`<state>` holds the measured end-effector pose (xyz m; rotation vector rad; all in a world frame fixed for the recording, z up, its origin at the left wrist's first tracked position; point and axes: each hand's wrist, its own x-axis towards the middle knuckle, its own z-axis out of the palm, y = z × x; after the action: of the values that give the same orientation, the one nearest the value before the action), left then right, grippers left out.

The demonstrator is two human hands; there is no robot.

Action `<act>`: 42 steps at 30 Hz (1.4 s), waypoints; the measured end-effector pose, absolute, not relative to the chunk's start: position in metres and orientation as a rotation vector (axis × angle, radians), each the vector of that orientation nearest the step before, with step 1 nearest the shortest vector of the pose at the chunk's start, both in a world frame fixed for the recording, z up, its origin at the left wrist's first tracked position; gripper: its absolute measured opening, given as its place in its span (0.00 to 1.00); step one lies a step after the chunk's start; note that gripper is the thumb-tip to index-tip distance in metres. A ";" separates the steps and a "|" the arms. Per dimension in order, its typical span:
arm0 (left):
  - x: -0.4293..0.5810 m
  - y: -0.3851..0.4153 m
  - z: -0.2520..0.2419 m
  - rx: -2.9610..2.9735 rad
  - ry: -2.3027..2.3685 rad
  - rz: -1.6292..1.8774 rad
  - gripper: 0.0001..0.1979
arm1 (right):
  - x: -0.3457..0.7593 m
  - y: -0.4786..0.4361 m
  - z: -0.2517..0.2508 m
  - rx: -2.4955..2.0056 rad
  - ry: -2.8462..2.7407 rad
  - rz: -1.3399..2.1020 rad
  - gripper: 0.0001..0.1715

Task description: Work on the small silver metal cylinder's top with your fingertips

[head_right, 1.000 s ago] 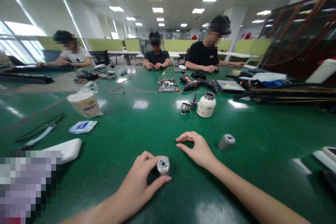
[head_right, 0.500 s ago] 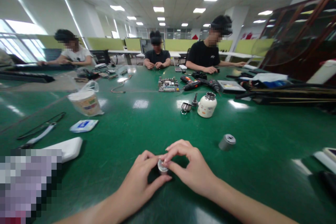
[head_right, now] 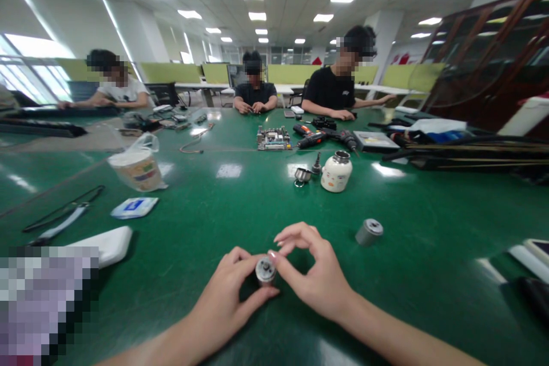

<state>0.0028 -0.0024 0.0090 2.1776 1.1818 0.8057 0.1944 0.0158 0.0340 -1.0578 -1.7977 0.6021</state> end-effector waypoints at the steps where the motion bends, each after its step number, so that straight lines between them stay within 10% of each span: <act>1: 0.003 -0.002 0.009 2.177 1.182 0.805 0.12 | 0.195 0.016 0.034 -1.055 -1.790 0.607 0.07; 42: 0.002 -0.002 0.006 2.167 1.179 0.826 0.13 | 0.195 0.022 0.039 -1.024 -1.819 0.820 0.05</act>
<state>0.0023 -0.0017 0.0064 2.1670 1.1789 0.8255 0.1953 0.0216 0.0392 -1.0237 -1.8187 0.8201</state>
